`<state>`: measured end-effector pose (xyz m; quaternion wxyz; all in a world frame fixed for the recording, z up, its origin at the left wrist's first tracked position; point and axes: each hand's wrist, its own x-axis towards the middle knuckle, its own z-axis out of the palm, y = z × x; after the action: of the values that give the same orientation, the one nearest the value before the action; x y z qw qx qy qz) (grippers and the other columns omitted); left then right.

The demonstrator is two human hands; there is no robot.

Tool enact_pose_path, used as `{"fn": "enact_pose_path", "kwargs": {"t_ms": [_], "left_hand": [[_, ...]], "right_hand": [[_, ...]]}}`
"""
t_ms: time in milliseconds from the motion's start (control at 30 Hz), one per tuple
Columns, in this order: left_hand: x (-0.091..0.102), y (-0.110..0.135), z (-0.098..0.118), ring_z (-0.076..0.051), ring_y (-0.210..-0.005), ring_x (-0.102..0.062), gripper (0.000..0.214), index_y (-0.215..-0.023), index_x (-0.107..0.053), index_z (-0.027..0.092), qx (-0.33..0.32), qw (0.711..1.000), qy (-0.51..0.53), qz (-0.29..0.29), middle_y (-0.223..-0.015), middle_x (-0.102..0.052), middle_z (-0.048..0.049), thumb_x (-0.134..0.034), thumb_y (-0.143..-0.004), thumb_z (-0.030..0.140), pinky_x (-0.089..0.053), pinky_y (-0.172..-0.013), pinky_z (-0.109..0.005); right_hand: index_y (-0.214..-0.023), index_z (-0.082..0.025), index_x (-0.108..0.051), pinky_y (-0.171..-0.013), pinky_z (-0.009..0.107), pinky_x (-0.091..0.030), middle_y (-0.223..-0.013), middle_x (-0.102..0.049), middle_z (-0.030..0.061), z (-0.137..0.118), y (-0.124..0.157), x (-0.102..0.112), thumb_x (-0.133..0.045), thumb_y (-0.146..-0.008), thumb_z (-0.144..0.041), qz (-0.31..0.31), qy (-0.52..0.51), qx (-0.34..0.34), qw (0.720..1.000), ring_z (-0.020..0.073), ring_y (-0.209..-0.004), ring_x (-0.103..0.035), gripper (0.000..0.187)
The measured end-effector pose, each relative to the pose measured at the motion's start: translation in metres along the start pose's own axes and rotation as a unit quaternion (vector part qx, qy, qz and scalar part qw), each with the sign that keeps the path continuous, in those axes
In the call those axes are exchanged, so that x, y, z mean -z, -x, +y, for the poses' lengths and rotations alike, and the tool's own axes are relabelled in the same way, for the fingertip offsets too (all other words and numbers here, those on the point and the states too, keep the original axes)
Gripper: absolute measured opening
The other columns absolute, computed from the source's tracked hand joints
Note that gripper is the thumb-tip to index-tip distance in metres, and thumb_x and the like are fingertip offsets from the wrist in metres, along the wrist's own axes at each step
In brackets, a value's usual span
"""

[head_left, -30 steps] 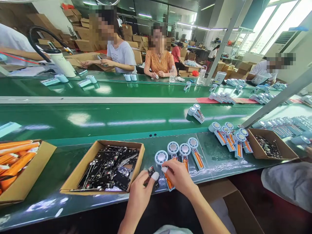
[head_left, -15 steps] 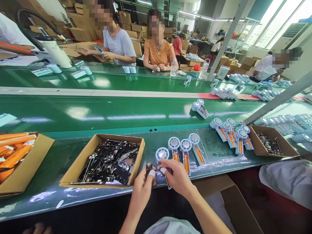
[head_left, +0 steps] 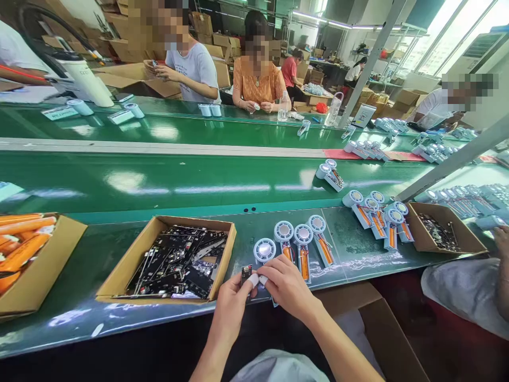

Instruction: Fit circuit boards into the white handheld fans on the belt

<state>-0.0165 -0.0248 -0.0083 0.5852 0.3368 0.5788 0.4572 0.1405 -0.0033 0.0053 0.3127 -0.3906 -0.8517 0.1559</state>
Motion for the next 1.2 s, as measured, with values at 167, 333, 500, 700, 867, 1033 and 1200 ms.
{"fn": "enact_pose_path", "kwargs": {"t_ms": [167,333,500,700,867,1033,1200], "left_hand": [[0.004,0.005,0.005,-0.014,-0.056,-0.052,0.042,-0.082,-0.064,0.017,-0.024,0.998,-0.062,-0.008,-0.061,-0.058,0.0030,-0.063,-0.078,0.058,-0.044,-0.055,-0.026],[0.005,0.008,0.003,-0.014,-0.044,-0.055,0.042,-0.073,-0.057,0.020,-0.078,0.980,-0.183,-0.018,-0.056,-0.058,0.0016,-0.046,-0.087,0.057,-0.043,-0.045,-0.025],[0.004,0.009,0.000,-0.013,-0.036,-0.049,0.040,-0.067,-0.054,0.022,-0.106,0.964,-0.241,-0.019,-0.049,-0.056,0.0027,-0.042,-0.090,0.052,-0.035,-0.037,-0.022],[0.010,0.007,-0.003,-0.023,-0.056,-0.068,0.027,-0.073,-0.056,0.024,-0.215,0.910,-0.354,0.015,-0.060,-0.067,-0.0043,-0.040,-0.091,0.037,-0.044,-0.051,-0.028],[0.014,0.009,-0.014,-0.027,-0.063,-0.074,0.023,-0.087,-0.059,0.022,-0.304,0.815,-0.491,0.047,-0.070,-0.073,-0.0079,-0.037,-0.092,0.021,-0.045,-0.050,-0.030],[0.014,0.016,-0.015,-0.024,-0.059,-0.074,0.023,-0.085,-0.056,0.022,-0.339,0.727,-0.596,0.040,-0.069,-0.072,-0.0048,-0.037,-0.094,0.011,-0.045,-0.047,-0.029],[0.015,0.014,-0.010,-0.025,-0.058,-0.074,0.024,-0.084,-0.056,0.022,-0.315,0.732,-0.603,0.036,-0.067,-0.071,-0.0047,-0.037,-0.094,0.010,-0.045,-0.047,-0.030]], "right_hand": [[-0.098,-0.019,-0.067,-0.073,0.032,-0.049,-0.091,-0.068,0.0069,0.004,-0.004,-0.008,-0.049,-0.088,-0.002,0.048,-0.003,-0.002,0.999,0.0212,-0.082,-0.054,0.026],[-0.092,-0.020,-0.064,-0.069,0.031,-0.045,-0.088,-0.069,0.0047,0.002,-0.009,-0.012,-0.052,-0.085,-0.002,0.055,0.017,-0.004,0.998,0.0200,-0.077,-0.054,0.022],[-0.088,-0.019,-0.061,-0.070,0.030,-0.043,-0.086,-0.068,0.0037,0.000,-0.011,-0.009,-0.055,-0.086,-0.003,0.014,0.065,0.004,0.998,0.0193,-0.077,-0.053,0.017],[-0.080,-0.019,-0.057,-0.067,0.031,-0.037,-0.080,-0.061,0.0029,-0.009,-0.016,-0.002,-0.057,-0.092,-0.008,-0.048,0.161,0.002,0.986,0.0189,-0.074,-0.050,0.016],[-0.078,-0.019,-0.057,-0.065,0.031,-0.036,-0.078,-0.059,0.0034,-0.014,-0.017,-0.006,-0.059,-0.092,-0.009,-0.070,0.226,0.000,0.972,0.0197,-0.072,-0.050,0.018],[-0.079,-0.019,-0.058,-0.065,0.032,-0.037,-0.077,-0.059,0.0047,-0.021,-0.017,-0.010,-0.060,-0.092,-0.008,-0.098,0.260,-0.010,0.961,0.0215,-0.073,-0.051,0.017],[-0.080,-0.018,-0.060,-0.067,0.031,-0.039,-0.079,-0.060,0.0050,-0.024,-0.025,0.000,-0.060,-0.093,-0.010,-0.132,0.236,-0.025,0.962,0.0210,-0.075,-0.052,0.016]]}}
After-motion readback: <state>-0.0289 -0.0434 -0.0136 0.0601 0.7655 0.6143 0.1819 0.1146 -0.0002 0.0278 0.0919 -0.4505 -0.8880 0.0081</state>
